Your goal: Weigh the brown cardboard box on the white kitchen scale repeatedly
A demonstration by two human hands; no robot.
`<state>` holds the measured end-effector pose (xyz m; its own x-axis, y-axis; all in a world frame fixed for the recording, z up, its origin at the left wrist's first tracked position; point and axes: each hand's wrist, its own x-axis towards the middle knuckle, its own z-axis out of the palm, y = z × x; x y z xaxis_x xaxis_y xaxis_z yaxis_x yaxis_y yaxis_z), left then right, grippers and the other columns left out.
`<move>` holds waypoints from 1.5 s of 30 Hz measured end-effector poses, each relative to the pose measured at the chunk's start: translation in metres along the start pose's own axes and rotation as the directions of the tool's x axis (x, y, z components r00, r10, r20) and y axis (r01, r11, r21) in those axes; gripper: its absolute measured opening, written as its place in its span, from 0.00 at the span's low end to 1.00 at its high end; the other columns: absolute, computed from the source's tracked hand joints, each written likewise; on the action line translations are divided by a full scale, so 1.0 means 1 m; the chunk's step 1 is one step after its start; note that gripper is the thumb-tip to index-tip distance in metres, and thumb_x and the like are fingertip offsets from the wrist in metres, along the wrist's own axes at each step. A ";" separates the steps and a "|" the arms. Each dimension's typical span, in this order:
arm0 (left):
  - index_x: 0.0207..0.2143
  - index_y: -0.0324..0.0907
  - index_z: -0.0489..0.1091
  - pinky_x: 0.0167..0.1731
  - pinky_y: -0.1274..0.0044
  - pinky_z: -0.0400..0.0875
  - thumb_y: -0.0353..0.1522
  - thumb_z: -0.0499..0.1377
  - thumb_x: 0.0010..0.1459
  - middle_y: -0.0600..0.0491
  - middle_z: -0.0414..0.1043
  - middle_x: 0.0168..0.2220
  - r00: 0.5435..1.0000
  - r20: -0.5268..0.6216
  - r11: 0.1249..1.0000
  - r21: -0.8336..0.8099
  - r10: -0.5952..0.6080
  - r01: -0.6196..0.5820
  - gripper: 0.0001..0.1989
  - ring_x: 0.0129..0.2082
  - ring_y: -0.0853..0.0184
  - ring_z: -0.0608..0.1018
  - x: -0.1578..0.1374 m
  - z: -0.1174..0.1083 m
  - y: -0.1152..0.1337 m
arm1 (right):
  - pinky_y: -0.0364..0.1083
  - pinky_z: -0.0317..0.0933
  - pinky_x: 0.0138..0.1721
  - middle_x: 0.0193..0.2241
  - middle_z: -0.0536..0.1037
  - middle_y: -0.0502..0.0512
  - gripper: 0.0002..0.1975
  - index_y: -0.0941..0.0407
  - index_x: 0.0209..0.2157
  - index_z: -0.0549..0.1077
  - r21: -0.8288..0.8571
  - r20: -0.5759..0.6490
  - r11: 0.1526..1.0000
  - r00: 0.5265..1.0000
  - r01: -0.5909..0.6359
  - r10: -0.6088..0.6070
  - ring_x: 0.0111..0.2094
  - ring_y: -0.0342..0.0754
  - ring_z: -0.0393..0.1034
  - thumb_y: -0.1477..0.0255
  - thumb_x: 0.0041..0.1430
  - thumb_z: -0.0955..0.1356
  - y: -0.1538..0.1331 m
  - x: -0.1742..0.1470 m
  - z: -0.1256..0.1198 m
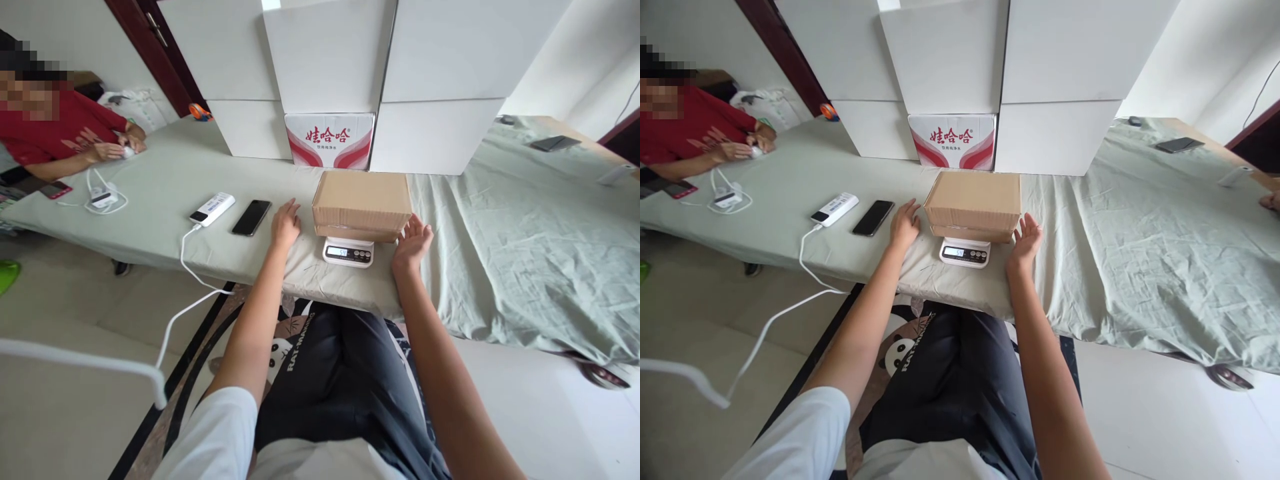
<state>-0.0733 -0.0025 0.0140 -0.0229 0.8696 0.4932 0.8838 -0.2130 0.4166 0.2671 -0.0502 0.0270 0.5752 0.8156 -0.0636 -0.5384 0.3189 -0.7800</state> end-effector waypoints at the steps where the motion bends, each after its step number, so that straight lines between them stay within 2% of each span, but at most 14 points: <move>1: 0.65 0.46 0.79 0.82 0.48 0.56 0.24 0.58 0.66 0.44 0.69 0.78 1.000 -0.006 1.000 0.018 0.005 -0.005 0.28 0.83 0.47 0.63 -0.001 -0.002 0.002 | 0.61 0.68 0.70 0.63 0.80 0.55 0.26 0.48 0.47 0.79 0.002 -0.001 1.000 1.000 -0.007 0.007 0.71 0.55 0.72 0.50 0.73 0.56 0.000 0.000 0.000; 4: 0.68 0.50 0.77 0.82 0.37 0.34 0.25 0.62 0.63 0.50 0.53 0.85 1.000 -0.006 0.998 0.054 -0.016 0.016 0.32 0.87 0.41 0.41 -0.004 -0.007 0.009 | 0.63 0.65 0.73 0.64 0.80 0.54 0.26 0.48 0.46 0.79 0.003 -0.010 1.000 1.000 -0.025 0.025 0.71 0.54 0.72 0.51 0.74 0.55 -0.002 -0.001 0.000; 6: 0.71 0.51 0.75 0.80 0.33 0.28 0.25 0.63 0.63 0.50 0.46 0.87 0.999 0.018 0.998 0.059 -0.040 0.039 0.35 0.87 0.39 0.36 -0.005 -0.009 0.012 | 0.63 0.66 0.73 0.64 0.81 0.53 0.26 0.47 0.46 0.79 -0.004 -0.017 1.000 0.999 -0.030 0.030 0.72 0.54 0.72 0.51 0.75 0.55 -0.004 -0.003 0.001; 9: 0.74 0.52 0.72 0.79 0.32 0.26 0.25 0.63 0.62 0.49 0.45 0.87 0.998 0.036 0.998 0.056 -0.044 0.042 0.37 0.87 0.38 0.36 -0.005 -0.009 0.012 | 0.63 0.70 0.70 0.64 0.81 0.54 0.27 0.47 0.46 0.78 -0.011 -0.016 1.000 1.000 -0.024 0.024 0.72 0.54 0.72 0.49 0.75 0.55 -0.006 -0.006 0.003; 14: 0.75 0.52 0.71 0.82 0.38 0.31 0.25 0.63 0.61 0.50 0.46 0.87 0.999 0.031 0.998 0.043 -0.043 0.042 0.39 0.87 0.42 0.39 -0.002 -0.008 0.010 | 0.63 0.71 0.69 0.64 0.80 0.56 0.27 0.48 0.46 0.78 -0.008 -0.021 1.000 0.999 -0.025 0.025 0.71 0.54 0.73 0.50 0.75 0.54 -0.007 -0.007 0.004; 18: 0.74 0.49 0.72 0.83 0.46 0.41 0.25 0.61 0.63 0.48 0.44 0.87 0.999 0.043 0.996 0.080 -0.029 0.025 0.37 0.87 0.47 0.43 -0.002 -0.011 0.011 | 0.63 0.68 0.72 0.64 0.80 0.57 0.27 0.48 0.47 0.78 -0.011 -0.013 1.000 1.000 -0.018 0.018 0.71 0.54 0.73 0.49 0.74 0.54 -0.006 -0.007 0.004; 21: 0.73 0.52 0.73 0.79 0.45 0.50 0.27 0.60 0.64 0.49 0.44 0.87 0.999 0.034 0.994 0.098 -0.041 0.038 0.35 0.87 0.46 0.47 -0.003 -0.012 0.014 | 0.64 0.68 0.71 0.63 0.81 0.56 0.28 0.48 0.46 0.78 -0.009 0.003 1.000 1.000 -0.012 0.012 0.71 0.55 0.73 0.48 0.74 0.54 -0.005 -0.007 0.003; 24: 0.72 0.54 0.75 0.77 0.45 0.54 0.28 0.59 0.66 0.50 0.48 0.86 0.997 0.034 0.992 0.113 -0.068 0.064 0.33 0.86 0.45 0.52 -0.004 -0.013 0.016 | 0.65 0.69 0.71 0.62 0.81 0.56 0.28 0.48 0.46 0.78 -0.004 0.008 1.000 1.000 -0.017 0.017 0.71 0.55 0.73 0.48 0.75 0.54 -0.004 -0.007 0.003; 30: 0.71 0.53 0.75 0.76 0.47 0.55 0.31 0.59 0.67 0.49 0.49 0.86 0.991 0.083 0.987 0.135 -0.104 0.092 0.31 0.86 0.44 0.53 -0.003 -0.014 0.016 | 0.63 0.67 0.73 0.64 0.80 0.56 0.28 0.48 0.46 0.78 0.000 0.007 0.999 0.999 -0.035 0.035 0.72 0.54 0.71 0.49 0.74 0.54 -0.006 -0.008 0.002; 38: 0.65 0.50 0.79 0.77 0.44 0.55 0.33 0.61 0.65 0.48 0.51 0.86 0.989 0.042 0.989 0.042 -0.142 0.140 0.27 0.84 0.41 0.57 -0.003 -0.005 0.006 | 0.63 0.68 0.72 0.60 0.81 0.56 0.28 0.48 0.46 0.79 -0.019 0.012 0.999 0.999 -0.038 0.038 0.70 0.55 0.74 0.49 0.74 0.54 -0.008 -0.010 0.002; 45: 0.58 0.49 0.83 0.75 0.38 0.56 0.36 0.64 0.64 0.46 0.59 0.83 0.977 0.030 0.977 0.044 -0.211 0.209 0.22 0.82 0.36 0.61 -0.002 0.001 0.000 | 0.63 0.69 0.70 0.61 0.81 0.57 0.29 0.48 0.48 0.78 -0.045 0.028 0.999 0.999 -0.025 0.026 0.70 0.56 0.73 0.46 0.72 0.55 -0.007 -0.010 0.000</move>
<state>-0.0731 -0.0033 0.0121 -0.1946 0.9078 0.3715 0.8793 -0.0063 0.4762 0.2650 -0.0610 0.0332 0.5436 0.8367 -0.0667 -0.5242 0.2763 -0.8055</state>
